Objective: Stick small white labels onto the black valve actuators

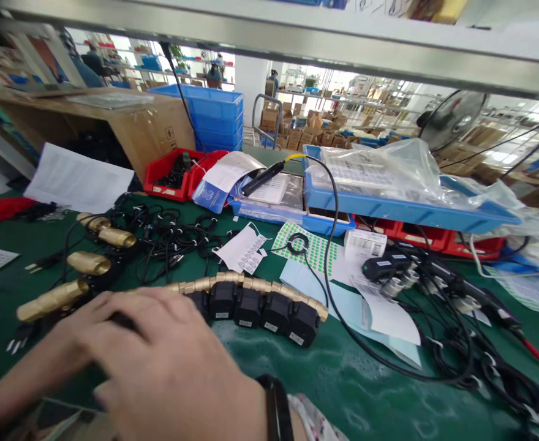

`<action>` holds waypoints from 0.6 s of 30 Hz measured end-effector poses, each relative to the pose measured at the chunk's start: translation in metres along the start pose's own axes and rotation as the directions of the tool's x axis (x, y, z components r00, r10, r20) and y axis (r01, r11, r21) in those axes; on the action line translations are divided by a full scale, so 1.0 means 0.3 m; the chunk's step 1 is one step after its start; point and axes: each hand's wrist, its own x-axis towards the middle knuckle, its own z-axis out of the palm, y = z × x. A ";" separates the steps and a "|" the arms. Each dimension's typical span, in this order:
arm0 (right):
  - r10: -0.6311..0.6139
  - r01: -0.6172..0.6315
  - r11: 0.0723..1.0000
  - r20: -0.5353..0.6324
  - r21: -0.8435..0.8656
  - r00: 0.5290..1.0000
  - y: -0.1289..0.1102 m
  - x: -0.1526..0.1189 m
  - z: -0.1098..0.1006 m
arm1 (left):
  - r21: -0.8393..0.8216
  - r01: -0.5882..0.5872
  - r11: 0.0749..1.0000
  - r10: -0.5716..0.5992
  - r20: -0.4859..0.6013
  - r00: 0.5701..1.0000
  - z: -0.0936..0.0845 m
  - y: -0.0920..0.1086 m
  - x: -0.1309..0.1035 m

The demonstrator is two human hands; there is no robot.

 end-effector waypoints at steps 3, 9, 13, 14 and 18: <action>0.165 -0.175 0.977 -0.090 -0.125 0.982 0.123 0.011 0.141 | -0.024 0.103 0.994 -0.102 0.043 0.994 -0.007 0.065 -0.013; -0.260 0.176 0.844 -0.099 -0.506 0.961 0.387 0.105 0.387 | -0.072 0.358 0.931 -0.345 0.147 0.927 -0.009 0.156 -0.018; -0.356 0.247 0.812 -0.115 -0.528 0.927 0.408 0.151 0.437 | -0.160 0.382 0.910 -0.356 0.169 0.919 0.009 0.150 -0.046; -0.363 0.254 0.816 -0.117 -0.519 0.925 0.409 0.155 0.443 | -0.176 0.385 0.906 -0.355 0.178 0.918 0.021 0.141 -0.057; -0.366 0.246 0.806 -0.127 -0.538 0.922 0.426 0.157 0.456 | -0.215 0.301 0.929 -0.264 0.181 0.947 0.069 0.086 -0.092</action>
